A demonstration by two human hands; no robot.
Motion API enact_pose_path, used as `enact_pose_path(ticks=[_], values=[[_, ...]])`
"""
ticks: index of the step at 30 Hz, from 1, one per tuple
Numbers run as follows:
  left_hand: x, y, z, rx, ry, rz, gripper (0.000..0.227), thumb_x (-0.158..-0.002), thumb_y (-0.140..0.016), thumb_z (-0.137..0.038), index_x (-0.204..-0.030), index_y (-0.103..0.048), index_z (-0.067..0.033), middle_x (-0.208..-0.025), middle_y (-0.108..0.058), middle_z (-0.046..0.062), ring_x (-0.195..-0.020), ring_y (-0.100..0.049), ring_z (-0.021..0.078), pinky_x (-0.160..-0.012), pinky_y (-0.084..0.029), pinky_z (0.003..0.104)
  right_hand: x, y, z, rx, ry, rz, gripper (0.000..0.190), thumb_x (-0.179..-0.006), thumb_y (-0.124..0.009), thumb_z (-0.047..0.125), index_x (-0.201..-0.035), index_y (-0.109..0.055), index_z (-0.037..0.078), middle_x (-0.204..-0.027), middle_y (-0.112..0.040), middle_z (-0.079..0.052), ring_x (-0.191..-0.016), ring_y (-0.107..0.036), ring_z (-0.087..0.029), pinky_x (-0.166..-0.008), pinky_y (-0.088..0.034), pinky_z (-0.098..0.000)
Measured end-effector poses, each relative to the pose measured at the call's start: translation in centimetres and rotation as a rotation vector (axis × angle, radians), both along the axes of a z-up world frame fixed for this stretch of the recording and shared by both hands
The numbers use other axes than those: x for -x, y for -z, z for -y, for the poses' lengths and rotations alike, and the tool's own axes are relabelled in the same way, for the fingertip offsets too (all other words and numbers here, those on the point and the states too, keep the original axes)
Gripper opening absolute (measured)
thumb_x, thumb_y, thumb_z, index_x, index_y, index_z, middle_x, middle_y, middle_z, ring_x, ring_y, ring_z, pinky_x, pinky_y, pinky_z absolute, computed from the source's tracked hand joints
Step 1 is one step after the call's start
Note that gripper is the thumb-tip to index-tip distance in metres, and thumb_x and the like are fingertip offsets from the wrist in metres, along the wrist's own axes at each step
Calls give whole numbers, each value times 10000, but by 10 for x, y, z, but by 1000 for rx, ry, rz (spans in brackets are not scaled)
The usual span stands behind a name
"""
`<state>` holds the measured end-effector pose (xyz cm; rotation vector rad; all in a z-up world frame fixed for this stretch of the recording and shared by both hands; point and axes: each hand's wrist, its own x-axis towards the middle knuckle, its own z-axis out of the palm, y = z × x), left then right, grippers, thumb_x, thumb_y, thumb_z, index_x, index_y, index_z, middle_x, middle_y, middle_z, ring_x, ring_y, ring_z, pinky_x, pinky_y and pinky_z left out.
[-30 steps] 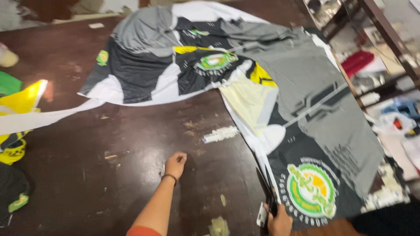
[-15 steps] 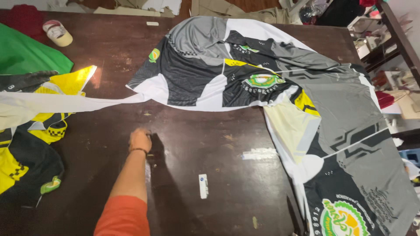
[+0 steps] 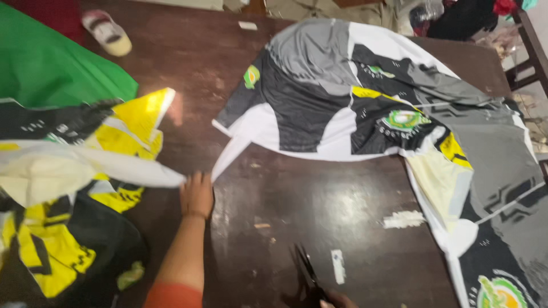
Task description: The person cuts a large printed fabric sheet on a table using shears, following a white pattern line. They repeatedly reposition the fabric and continue cutting along the marked outline to separate the patterned piece.
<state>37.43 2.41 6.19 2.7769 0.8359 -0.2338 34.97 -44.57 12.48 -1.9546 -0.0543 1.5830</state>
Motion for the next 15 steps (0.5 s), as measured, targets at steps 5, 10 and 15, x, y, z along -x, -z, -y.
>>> enact_pose_path(ticks=[5, 10, 15], values=[[73, 44, -12, -148, 33, 355, 131, -902, -650, -308, -1012, -671, -240, -954, -593, 9, -967, -594, 267, -844, -462, 451, -88, -3, -122, -107, -223, -70, 538, -939, -547, 657, -1048, -631, 138, -691, -680, -61, -600, -637, -131, -471, -412, -207], [97, 35, -12, -47, -4, 388, 143, -909, -688, -256, -1043, -724, -223, -968, -607, 48, -969, -577, 339, -803, -463, 524, -153, -37, -254, 0, -478, -25, 855, -816, -469, 732, -1480, -414, 197, -667, -670, -49, -545, -565, -72, -426, -322, -194], [100, 35, -4, -18, 69, 418, 97, -887, -689, -184, -983, -697, -198, -962, -609, 42, -920, -570, 331, -752, -465, 502, -166, -49, -316, -18, -347, 121, 511, -835, -682, 600, -862, -524, 115, -580, -519, -116, -450, -548, -211, -432, -495, -315]])
